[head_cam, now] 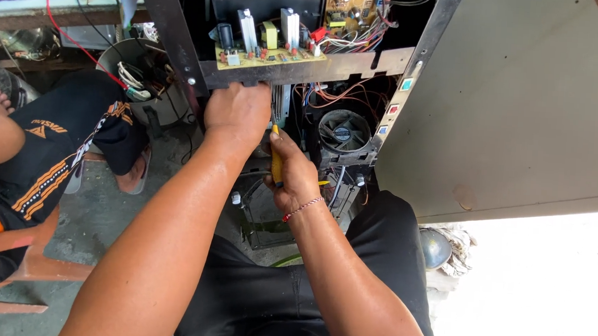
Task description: The person uses a yellow-handled screwdriver to loosen and remove screws securing a metal heat sink inside an open electronic device. After removing the screws, the person lifts the heat sink out of the device and holds it in their hands.
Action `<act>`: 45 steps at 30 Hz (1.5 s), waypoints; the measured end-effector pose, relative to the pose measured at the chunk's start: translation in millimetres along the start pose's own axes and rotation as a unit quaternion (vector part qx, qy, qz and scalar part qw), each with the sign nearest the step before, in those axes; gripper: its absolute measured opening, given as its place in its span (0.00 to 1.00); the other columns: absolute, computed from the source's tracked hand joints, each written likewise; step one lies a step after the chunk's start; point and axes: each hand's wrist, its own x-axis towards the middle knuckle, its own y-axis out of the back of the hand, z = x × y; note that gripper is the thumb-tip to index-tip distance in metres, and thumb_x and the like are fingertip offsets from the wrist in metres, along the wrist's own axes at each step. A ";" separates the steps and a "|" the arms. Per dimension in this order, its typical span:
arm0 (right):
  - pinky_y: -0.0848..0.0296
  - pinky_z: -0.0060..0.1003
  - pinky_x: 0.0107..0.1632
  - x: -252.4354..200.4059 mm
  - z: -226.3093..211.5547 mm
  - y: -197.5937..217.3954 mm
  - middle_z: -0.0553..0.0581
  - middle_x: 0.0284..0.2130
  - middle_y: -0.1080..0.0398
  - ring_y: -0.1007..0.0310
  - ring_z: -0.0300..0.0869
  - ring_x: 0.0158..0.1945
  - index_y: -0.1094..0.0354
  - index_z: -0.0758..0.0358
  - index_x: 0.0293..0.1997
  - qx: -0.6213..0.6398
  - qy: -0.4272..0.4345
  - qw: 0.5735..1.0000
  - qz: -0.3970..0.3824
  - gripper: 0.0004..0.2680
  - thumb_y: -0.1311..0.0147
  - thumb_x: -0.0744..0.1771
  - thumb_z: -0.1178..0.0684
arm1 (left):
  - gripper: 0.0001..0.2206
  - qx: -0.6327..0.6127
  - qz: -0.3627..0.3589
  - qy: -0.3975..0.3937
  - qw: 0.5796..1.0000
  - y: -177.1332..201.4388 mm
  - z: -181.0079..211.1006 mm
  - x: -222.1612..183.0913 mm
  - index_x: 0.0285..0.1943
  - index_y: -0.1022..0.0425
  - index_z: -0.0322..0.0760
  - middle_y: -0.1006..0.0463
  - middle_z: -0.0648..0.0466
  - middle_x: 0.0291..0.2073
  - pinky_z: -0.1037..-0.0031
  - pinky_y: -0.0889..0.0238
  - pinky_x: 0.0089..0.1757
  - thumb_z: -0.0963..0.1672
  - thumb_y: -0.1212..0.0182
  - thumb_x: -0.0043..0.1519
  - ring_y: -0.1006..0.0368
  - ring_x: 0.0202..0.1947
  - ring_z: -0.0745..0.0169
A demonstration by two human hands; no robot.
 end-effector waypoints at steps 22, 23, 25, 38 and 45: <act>0.32 0.23 0.22 32.9 2.8 11.5 0.61 0.32 0.25 0.31 0.35 0.24 0.34 0.65 0.48 0.165 -0.104 0.980 -0.035 0.08 0.49 0.69 0.52 | 0.11 0.004 -0.021 -0.048 0.999 3.6 -4.2 3.8 0.25 0.25 0.39 0.23 0.50 0.19 0.55 0.30 0.22 0.37 0.39 0.63 0.25 0.21 0.53; 0.31 0.24 0.24 29.0 3.0 11.2 0.61 0.34 0.24 0.31 0.34 0.26 0.33 0.63 0.50 0.122 -0.075 0.989 -0.027 0.09 0.46 0.68 0.52 | 0.11 0.017 -0.019 -0.046 0.999 4.8 -4.1 3.3 0.27 0.24 0.39 0.22 0.51 0.20 0.55 0.29 0.23 0.37 0.39 0.64 0.25 0.21 0.54; 0.29 0.24 0.26 27.5 4.6 13.8 0.61 0.35 0.23 0.31 0.33 0.27 0.33 0.62 0.52 0.079 -0.045 0.996 -0.018 0.10 0.43 0.68 0.52 | 0.10 0.031 -0.018 -0.044 0.998 3.0 -2.6 3.0 0.28 0.23 0.39 0.22 0.51 0.20 0.55 0.28 0.24 0.38 0.39 0.65 0.25 0.22 0.56; 0.26 0.25 0.30 18.1 5.8 13.7 0.61 0.37 0.27 0.31 0.35 0.31 0.31 0.61 0.55 0.083 -0.033 0.996 -0.008 0.12 0.42 0.67 0.52 | 0.09 0.028 0.002 -0.049 0.998 -2.8 -5.2 1.5 0.30 0.23 0.39 0.21 0.50 0.22 0.55 0.28 0.24 0.38 0.39 0.64 0.23 0.23 0.52; 0.32 0.20 0.21 38.6 12.6 12.8 0.61 0.33 0.26 0.31 0.33 0.25 0.35 0.65 0.50 0.193 -0.085 0.976 -0.046 0.08 0.51 0.69 0.52 | 0.10 0.020 -0.005 -0.050 0.999 -6.0 -7.1 5.4 0.28 0.25 0.42 0.21 0.51 0.20 0.54 0.29 0.21 0.37 0.40 0.64 0.23 0.22 0.52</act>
